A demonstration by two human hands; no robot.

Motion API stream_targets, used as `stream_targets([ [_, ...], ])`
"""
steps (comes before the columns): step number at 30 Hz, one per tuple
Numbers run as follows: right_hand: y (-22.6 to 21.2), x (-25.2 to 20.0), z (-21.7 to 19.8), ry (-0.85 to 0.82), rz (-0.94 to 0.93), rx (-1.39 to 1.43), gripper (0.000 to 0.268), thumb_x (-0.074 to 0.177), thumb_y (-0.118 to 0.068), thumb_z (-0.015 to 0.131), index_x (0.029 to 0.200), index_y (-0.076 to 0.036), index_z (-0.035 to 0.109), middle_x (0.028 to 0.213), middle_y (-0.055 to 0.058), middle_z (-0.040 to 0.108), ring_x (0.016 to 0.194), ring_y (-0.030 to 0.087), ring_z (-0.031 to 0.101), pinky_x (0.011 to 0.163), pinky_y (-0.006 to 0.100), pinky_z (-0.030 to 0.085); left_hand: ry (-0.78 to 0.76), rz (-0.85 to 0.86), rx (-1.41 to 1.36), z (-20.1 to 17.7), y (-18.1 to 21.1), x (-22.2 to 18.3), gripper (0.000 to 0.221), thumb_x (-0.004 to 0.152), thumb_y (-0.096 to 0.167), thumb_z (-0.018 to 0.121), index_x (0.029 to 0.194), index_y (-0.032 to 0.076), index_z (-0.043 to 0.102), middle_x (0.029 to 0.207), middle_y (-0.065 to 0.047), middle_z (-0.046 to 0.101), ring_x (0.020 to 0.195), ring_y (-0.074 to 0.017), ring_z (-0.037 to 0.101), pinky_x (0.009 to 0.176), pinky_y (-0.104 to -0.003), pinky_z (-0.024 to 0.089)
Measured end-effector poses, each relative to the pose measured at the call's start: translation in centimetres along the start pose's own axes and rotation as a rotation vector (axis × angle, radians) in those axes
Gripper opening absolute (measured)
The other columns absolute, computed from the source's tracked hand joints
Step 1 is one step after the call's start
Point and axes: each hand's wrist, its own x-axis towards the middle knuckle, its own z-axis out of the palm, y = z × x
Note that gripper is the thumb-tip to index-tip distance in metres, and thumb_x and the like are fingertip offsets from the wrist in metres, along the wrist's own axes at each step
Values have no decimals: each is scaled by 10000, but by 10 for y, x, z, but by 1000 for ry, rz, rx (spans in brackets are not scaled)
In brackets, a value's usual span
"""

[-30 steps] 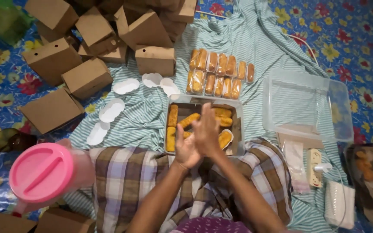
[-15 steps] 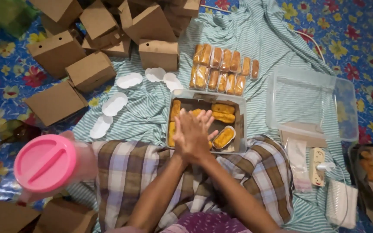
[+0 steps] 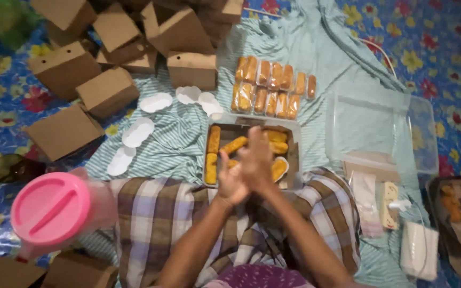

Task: A person is shown sitting on the floor, picking up individual rectangular snacks from a tray and placing them into small white paper liners, preparing them for packaging into boxes.

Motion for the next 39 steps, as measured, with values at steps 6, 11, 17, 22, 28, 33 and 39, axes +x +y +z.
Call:
stream_targets([
  [6,-61,-57,22,40,-334,47,956,942,-775,202,1630,-119,303,1561,238,424,1485,454,317,1191,686,80,74,230,-336,-1,24,0,950,966,750,424,1640,105,247,1699,-150,272,1543,-342,299,1180,-673,262],
  [11,-25,-39,17,57,-271,105,806,975,-634,360,1626,-161,307,1680,121,294,1537,362,274,1229,609,79,51,133,-267,-12,14,7,1008,955,822,337,1623,72,257,1686,-193,244,1537,-347,310,1205,-672,215],
  [17,80,5,-5,3,40,-211,731,1022,-480,477,1664,-231,230,1706,44,261,1567,355,173,1164,745,68,-28,31,64,3,-3,5,1153,837,925,286,1628,85,249,1674,-100,327,1507,-220,378,1236,-411,311],
  [22,143,4,-52,71,160,-262,811,963,-418,612,1636,-129,262,1693,138,236,1531,466,192,1079,840,136,79,145,83,-68,3,11,622,1005,597,413,1342,110,601,1316,-162,628,1250,-397,583,1149,-609,390],
  [28,263,-15,-58,16,324,-376,835,867,-147,719,1579,38,322,1592,273,369,1492,498,275,1076,837,161,422,345,402,-17,14,10,155,1003,147,654,1126,85,584,924,-104,618,828,-273,732,790,-384,649],
  [33,348,-30,-39,-39,317,-498,689,922,-158,653,1566,-90,418,1484,129,533,1473,398,358,1081,848,128,608,346,527,-37,7,22,288,1049,218,629,882,-3,705,528,-110,586,623,-259,744,715,-325,635],
  [39,378,-38,-54,169,87,-662,547,887,-146,709,1422,-210,621,1421,30,610,1421,328,456,1110,796,152,754,263,558,-54,7,24,215,1001,219,688,902,28,700,581,-114,634,638,-245,755,690,-340,637],
])
